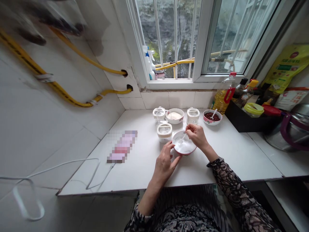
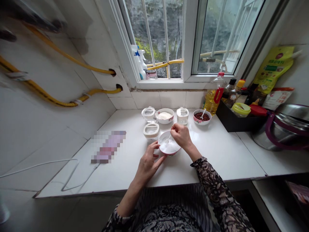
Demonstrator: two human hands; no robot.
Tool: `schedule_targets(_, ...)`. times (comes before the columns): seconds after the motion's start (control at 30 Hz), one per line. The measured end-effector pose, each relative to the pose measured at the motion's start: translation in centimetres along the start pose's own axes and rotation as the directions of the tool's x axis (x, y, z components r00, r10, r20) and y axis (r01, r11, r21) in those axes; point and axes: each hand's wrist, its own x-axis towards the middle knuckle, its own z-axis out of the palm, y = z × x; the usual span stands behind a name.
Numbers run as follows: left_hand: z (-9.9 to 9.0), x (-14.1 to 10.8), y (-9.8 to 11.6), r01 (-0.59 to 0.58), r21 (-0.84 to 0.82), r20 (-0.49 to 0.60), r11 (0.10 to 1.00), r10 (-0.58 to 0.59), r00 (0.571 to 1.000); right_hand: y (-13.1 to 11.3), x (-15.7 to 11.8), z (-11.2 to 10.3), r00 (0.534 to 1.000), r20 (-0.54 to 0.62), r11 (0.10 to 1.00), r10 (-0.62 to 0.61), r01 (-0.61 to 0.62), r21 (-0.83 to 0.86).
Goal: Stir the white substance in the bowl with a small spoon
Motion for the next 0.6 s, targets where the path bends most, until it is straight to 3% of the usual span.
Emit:
schedule_targets(0.2, 0.0, 0.0, 0.1, -0.014, 0.031, -0.011, 0.999, 0.014, 1.000, 0.0, 0.0, 0.0, 1.000, -0.005, 1.000, -0.013, 0.013, -0.015)
schedule_targets(0.4, 0.0, 0.0, 0.0, -0.034, 0.047, -0.012, 0.998, 0.034, 0.999, -0.2, -0.5, 0.9, 0.995, 0.099, 1.000, -0.022, 0.020, 0.018)
schedule_targets(0.6, 0.0, 0.1, 0.1, -0.029, 0.044, -0.016, 0.999, 0.030, 0.999, 0.0, -0.2, 0.7, 0.994, 0.088, 0.985, 0.067, -0.080, 0.155)
